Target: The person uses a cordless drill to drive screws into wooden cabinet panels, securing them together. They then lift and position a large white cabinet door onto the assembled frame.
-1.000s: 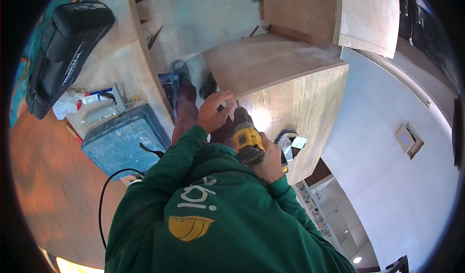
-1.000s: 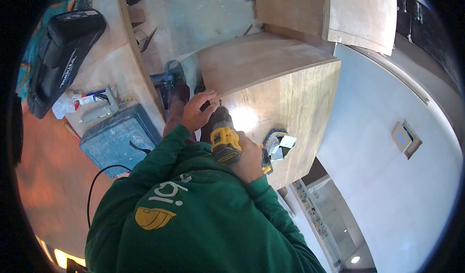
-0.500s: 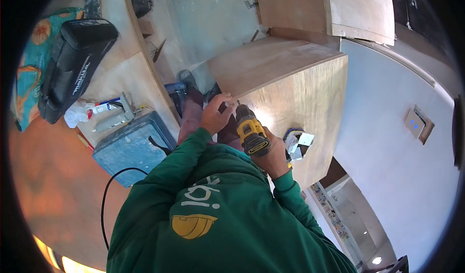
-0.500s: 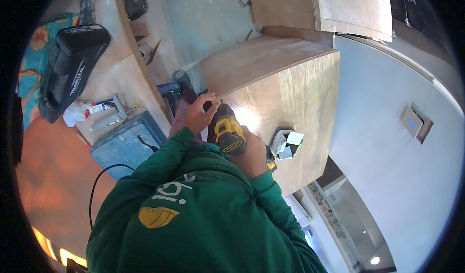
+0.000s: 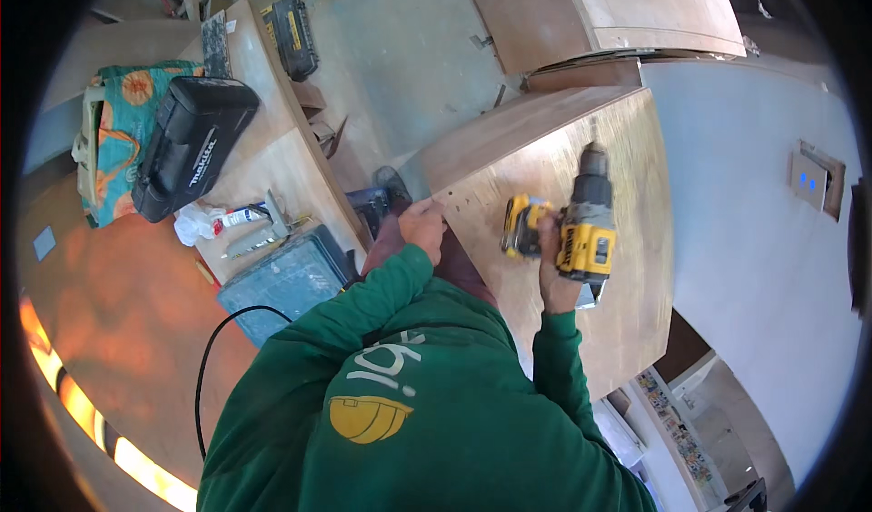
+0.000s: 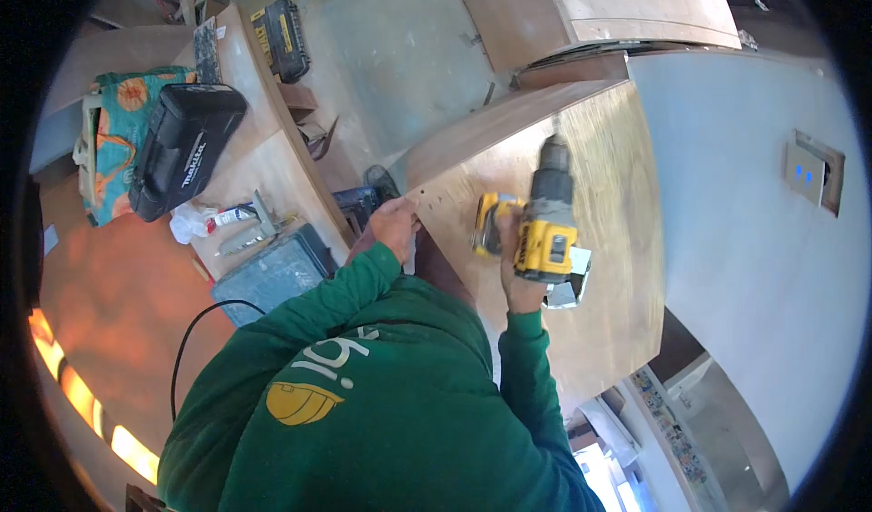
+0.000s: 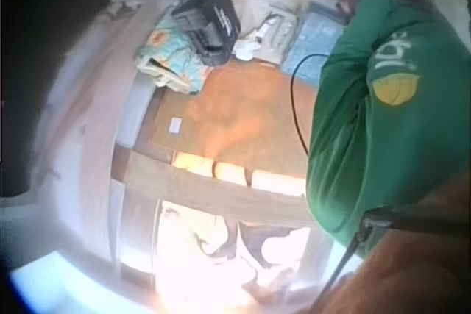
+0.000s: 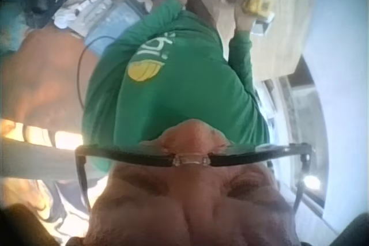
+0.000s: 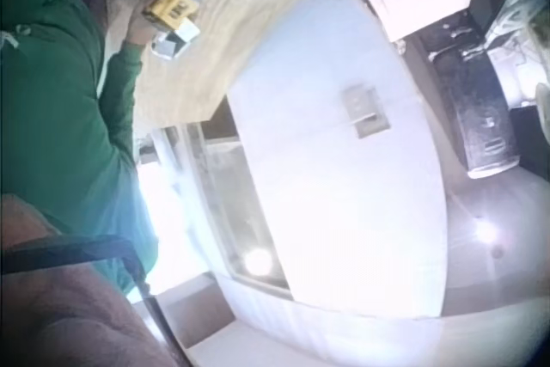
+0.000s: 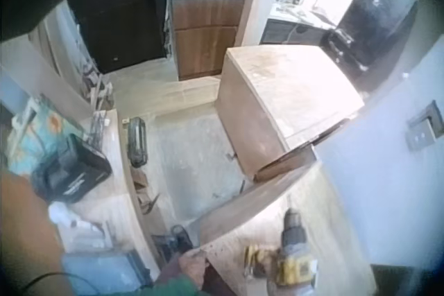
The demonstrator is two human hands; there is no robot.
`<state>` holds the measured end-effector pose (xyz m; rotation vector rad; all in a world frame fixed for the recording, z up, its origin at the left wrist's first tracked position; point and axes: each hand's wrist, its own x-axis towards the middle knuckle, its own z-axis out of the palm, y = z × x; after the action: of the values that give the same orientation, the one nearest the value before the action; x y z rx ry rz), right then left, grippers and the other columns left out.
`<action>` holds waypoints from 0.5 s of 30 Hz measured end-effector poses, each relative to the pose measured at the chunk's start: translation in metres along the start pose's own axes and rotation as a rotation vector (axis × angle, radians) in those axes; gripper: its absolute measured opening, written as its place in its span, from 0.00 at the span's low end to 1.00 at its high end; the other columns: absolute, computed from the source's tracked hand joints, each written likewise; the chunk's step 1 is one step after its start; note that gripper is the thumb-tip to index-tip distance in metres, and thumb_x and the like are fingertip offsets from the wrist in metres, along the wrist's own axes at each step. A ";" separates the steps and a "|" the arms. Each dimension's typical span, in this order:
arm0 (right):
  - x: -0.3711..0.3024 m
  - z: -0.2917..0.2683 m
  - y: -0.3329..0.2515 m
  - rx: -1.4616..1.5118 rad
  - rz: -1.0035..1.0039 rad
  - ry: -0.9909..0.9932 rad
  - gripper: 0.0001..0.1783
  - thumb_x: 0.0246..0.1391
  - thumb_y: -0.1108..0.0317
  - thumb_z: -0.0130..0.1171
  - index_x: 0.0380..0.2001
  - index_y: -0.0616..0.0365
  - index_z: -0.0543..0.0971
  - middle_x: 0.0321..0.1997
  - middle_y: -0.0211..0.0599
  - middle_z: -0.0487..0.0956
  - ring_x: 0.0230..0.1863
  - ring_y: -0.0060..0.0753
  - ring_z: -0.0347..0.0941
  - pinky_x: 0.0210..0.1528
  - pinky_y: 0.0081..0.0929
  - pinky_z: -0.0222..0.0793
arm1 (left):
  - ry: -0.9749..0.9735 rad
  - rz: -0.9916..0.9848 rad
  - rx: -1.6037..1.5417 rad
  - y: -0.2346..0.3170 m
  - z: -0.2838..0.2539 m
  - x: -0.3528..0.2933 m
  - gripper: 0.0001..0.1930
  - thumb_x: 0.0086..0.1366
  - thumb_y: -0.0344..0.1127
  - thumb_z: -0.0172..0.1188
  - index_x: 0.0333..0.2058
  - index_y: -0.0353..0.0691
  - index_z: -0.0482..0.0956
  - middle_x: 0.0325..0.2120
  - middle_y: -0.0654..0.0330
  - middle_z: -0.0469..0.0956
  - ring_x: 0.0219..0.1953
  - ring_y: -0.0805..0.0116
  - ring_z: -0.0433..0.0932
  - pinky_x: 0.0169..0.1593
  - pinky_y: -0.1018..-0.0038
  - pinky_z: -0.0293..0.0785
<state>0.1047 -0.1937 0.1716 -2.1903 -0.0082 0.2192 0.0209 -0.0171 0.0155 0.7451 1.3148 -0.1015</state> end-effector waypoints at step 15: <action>0.007 0.010 0.086 0.549 0.133 -0.028 0.24 0.71 0.55 0.54 0.62 0.59 0.73 0.58 0.39 0.78 0.56 0.35 0.77 0.58 0.32 0.73 | -0.072 0.178 0.566 0.021 -0.012 0.003 0.12 0.64 0.40 0.68 0.32 0.38 0.78 0.29 0.61 0.75 0.32 0.68 0.75 0.36 0.68 0.74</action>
<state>0.1038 -0.2356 0.0959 -1.6415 0.1641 0.2893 0.0214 0.0072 0.0210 1.3222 1.1507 -0.3634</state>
